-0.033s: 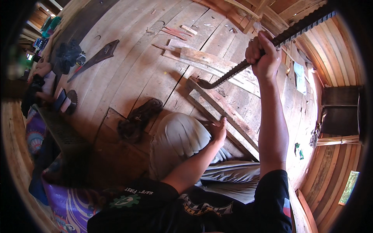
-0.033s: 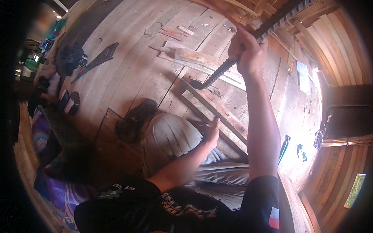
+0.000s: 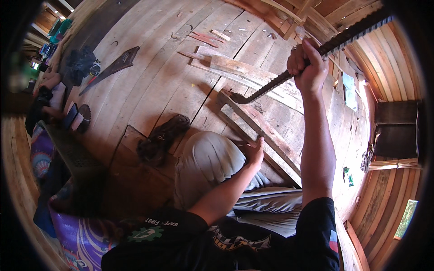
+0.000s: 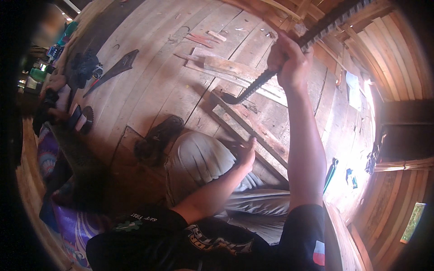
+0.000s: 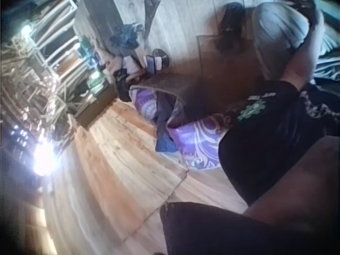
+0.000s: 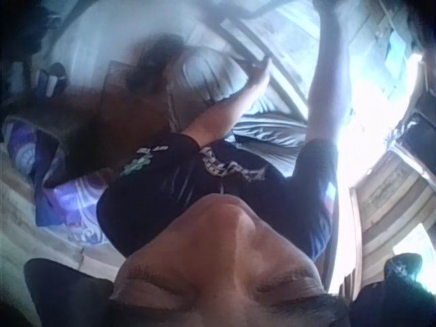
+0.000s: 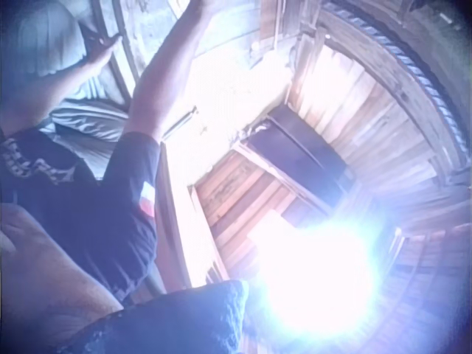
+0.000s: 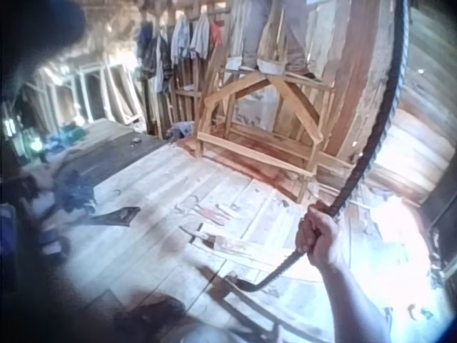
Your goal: The person sits on a wooden floor and uses a crowbar to pry nails out of a wooden plank. They repeatedly insert the crowbar under the nails and lever them out, then use pliers to pull the nails from the wood and place them on the floor.
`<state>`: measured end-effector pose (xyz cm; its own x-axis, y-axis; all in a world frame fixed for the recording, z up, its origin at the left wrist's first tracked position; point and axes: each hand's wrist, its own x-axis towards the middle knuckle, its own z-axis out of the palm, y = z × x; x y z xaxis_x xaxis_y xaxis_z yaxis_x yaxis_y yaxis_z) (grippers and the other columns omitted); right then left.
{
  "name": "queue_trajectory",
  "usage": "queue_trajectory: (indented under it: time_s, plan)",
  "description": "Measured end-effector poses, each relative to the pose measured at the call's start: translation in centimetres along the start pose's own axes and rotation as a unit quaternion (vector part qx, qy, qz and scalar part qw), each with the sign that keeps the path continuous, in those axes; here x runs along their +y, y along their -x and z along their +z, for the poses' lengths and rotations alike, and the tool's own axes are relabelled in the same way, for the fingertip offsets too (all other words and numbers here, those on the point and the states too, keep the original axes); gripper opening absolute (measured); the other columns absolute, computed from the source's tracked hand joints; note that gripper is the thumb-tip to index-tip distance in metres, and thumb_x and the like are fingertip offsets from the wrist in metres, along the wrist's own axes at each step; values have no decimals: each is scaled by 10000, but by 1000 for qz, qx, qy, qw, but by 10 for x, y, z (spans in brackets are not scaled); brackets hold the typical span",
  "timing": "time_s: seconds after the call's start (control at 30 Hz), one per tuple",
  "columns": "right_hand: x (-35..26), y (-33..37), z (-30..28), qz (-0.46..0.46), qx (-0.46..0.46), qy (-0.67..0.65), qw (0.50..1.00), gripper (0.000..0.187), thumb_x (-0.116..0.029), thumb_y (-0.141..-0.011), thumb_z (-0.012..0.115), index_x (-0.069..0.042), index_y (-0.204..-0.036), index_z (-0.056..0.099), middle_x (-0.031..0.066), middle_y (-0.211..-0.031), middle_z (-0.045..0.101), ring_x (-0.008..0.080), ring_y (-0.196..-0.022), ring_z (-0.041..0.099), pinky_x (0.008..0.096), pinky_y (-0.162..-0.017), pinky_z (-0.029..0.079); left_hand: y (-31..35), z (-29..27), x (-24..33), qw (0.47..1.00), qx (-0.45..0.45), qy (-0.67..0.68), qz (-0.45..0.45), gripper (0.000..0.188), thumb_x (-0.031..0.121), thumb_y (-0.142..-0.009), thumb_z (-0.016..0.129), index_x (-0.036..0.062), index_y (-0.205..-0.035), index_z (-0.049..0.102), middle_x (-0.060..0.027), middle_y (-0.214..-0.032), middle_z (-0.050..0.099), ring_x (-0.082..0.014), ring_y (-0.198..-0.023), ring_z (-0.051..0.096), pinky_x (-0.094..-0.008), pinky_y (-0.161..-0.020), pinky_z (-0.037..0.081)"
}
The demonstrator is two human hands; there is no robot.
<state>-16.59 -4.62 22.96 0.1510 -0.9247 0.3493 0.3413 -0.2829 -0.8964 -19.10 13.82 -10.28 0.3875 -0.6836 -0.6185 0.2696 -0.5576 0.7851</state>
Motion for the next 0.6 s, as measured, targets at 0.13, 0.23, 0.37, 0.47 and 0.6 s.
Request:
queue_trajectory:
  time_s: [0.13,0.23,0.37,0.47,0.6]
  plan:
    - [1,14,-42,13,-30,-28,999,303,-191,-926,451,-130,-654,330,5,-497,318,128,-405,323,287,-423,326,15,0,18,999,-31,10,-16,826,496,-863,654,-93,-1354,348,-259,-1390,394,-295,-1264,414,-398,-1058,342]
    - [1,31,-52,12,-39,-52,998,292,-177,-916,431,-139,-653,310,6,-516,318,137,-425,326,297,-449,342,-6,-1,-4,999,-17,42,-8,737,482,-825,698,-104,-1206,461,-286,-1209,505,-343,-1128,510,-416,-975,407]
    - [7,60,-95,5,-4,-76,997,285,-189,-913,427,-139,-662,303,10,-532,306,142,-470,319,313,-498,353,7,3,7,999,-2,19,-30,692,476,-841,678,-86,-1192,476,-263,-1182,521,-332,-1097,523,-411,-950,414]
    - [20,79,-127,4,23,-99,995,286,-192,-918,424,-135,-665,302,17,-554,309,147,-514,328,330,-557,366,-1,-2,4,996,-54,42,-57,649,416,-857,669,-37,-1254,425,-204,-1211,502,-281,-1098,510,-399,-949,413]
    - [19,90,-135,4,37,-89,995,266,-188,-924,420,-124,-687,318,31,-582,334,161,-541,346,345,-600,386,29,-21,34,971,-152,125,-138,690,317,-872,648,42,-1397,295,-120,-1341,394,-221,-1204,427,-409,-1000,377]
